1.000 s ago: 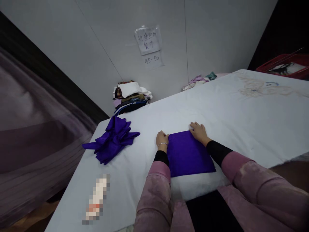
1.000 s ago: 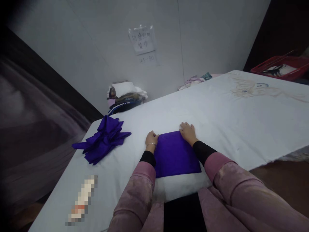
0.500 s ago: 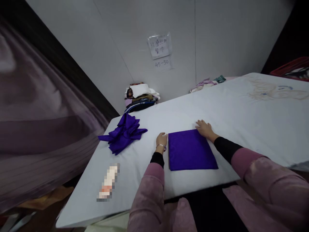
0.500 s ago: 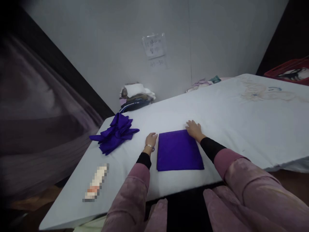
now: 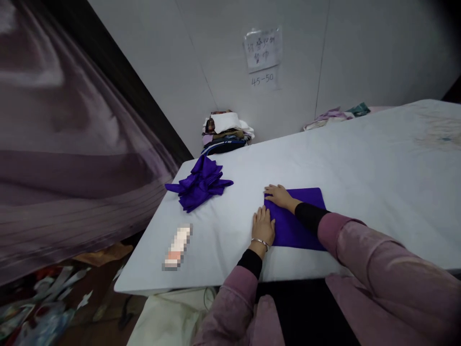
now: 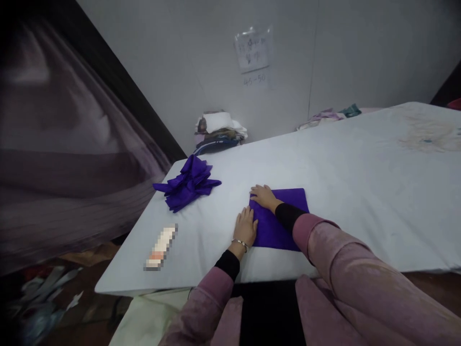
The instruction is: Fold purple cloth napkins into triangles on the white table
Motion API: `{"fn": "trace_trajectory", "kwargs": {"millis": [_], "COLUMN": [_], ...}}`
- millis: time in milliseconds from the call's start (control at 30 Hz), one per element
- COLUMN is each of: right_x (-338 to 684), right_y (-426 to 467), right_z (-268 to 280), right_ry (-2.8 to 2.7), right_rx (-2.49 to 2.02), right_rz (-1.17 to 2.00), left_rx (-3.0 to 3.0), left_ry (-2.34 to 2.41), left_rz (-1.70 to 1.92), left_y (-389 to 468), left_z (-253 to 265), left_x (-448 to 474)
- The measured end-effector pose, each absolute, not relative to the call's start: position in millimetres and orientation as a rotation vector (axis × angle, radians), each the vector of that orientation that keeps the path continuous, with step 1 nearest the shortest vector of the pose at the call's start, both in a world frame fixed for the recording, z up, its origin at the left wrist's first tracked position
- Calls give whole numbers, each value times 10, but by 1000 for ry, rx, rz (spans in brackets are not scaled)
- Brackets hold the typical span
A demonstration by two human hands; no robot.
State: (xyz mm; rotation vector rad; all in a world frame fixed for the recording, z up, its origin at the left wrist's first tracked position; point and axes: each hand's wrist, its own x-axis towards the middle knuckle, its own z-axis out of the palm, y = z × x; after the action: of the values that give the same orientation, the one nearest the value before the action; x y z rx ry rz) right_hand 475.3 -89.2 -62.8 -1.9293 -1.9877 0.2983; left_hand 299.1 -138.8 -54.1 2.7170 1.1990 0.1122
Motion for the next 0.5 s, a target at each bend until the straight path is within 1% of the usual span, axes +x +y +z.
{"fn": "trace_trajectory", "kwargs": {"millis": [500], "right_x": [4767], "right_y": [-797], "right_z": [-754], "right_ry": [-1744], "right_rx": [-2015], "right_rz": [310], "left_rx": [2787], "left_ry": [1146], "left_rz": [71], "left_y": [-1986], "left_z": [-611], "left_x": [2378]}}
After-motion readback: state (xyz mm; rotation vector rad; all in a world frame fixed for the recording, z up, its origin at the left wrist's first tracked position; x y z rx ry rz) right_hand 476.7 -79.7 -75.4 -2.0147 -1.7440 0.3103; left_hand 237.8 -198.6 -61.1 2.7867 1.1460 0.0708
